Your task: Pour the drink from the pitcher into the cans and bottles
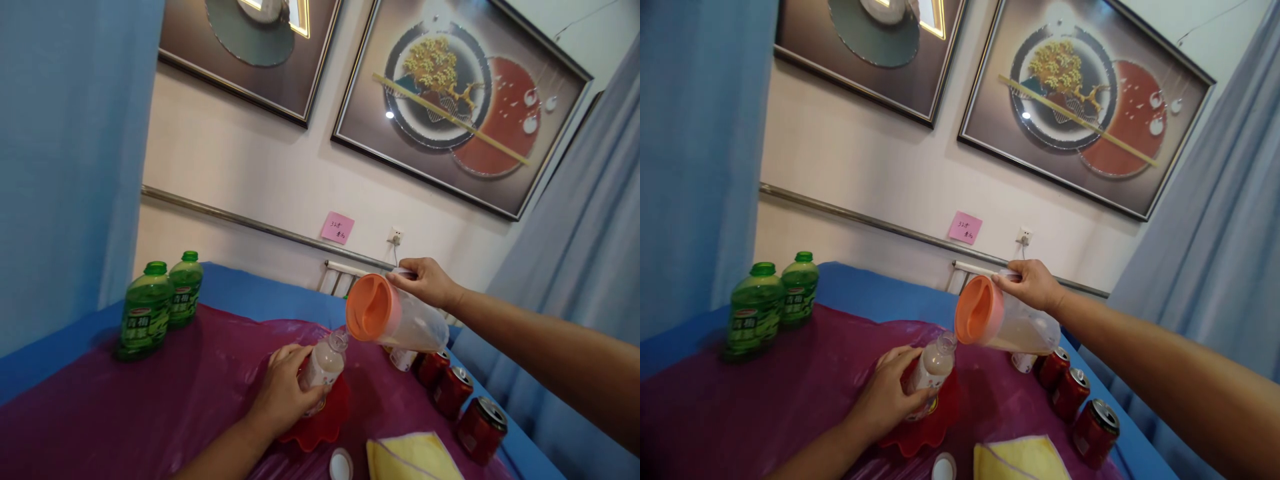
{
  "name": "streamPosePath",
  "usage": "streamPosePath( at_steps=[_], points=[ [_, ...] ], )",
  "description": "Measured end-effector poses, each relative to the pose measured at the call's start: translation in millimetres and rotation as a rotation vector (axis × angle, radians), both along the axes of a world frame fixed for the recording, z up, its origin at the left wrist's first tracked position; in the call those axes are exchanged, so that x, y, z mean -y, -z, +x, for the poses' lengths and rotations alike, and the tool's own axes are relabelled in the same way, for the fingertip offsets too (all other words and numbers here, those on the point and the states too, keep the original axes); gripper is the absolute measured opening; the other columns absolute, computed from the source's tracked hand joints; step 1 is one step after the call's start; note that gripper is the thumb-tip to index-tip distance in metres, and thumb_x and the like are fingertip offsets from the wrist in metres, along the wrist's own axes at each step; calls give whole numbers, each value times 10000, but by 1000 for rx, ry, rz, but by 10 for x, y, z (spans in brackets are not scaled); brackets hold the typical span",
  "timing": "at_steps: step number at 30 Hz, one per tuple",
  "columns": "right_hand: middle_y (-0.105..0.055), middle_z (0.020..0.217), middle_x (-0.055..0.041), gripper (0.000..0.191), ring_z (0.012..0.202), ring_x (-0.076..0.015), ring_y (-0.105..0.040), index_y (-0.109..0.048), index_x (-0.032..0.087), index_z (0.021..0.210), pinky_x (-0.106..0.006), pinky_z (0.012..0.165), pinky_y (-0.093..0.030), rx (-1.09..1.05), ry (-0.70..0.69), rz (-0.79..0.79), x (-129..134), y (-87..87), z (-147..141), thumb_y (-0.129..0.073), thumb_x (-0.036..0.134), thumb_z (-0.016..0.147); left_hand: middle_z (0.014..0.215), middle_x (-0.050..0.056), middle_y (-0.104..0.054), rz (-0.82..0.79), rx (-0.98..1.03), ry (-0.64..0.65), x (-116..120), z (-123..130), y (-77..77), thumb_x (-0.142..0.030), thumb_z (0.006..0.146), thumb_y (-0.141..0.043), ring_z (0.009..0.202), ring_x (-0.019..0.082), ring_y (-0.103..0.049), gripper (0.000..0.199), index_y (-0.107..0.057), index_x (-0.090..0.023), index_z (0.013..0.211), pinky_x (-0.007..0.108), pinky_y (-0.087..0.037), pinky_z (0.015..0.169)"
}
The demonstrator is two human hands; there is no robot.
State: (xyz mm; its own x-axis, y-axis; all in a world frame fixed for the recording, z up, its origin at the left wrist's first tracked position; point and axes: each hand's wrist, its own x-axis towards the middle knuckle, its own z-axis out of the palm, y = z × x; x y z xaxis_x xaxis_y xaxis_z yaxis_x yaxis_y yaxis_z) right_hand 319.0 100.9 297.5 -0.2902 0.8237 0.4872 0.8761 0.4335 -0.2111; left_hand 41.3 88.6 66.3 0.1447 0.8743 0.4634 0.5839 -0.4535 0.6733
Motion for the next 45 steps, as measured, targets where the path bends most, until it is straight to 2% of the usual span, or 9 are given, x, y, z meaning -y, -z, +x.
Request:
streamPosePath(
  at_steps=[19, 26, 38, 45],
  points=[
    [-310, 546, 51, 556, 546, -113, -306, -353, 239, 579, -266, 497, -233, -3, 0, 4, -12, 8, 6, -579, 683, 826, 1275, 143, -683, -12, -11, 6, 7, 1, -3, -344, 632, -849, 1232, 340, -598, 653, -705, -197, 1251, 501, -446, 1097],
    [-309, 544, 52, 550, 537, -109, -302, -348, 241, 580, -267, 494, -226, 4, -3, -9, -9, 9, -11, -576, 675, 829, 1233, 107, -704, 23, 28, -3, -13, 4, 37, -338, 608, -857, 1199, 330, -619, 623, -725, -248, 1210, 483, -461, 1076],
    [-316, 546, 50, 566, 537, -110, -303, -348, 241, 576, -269, 494, -230, -8, 12, -17, 1, 10, 2, -574, 700, 818, 1269, 145, -688, -4, 0, 1, -9, 4, 24, -363, 633, -840, 1228, 345, -602, 644, -709, -197, 1242, 506, -448, 1094],
    [-313, 530, 53, 578, 522, -109, -305, -347, 244, 565, -269, 481, -225, -25, 5, -9, -19, 51, 24, -589, 713, 803, 1240, 117, -707, 21, 18, -7, -23, -5, 36, -375, 614, -851, 1199, 338, -625, 621, -727, -240, 1207, 490, -467, 1074]
  ],
)
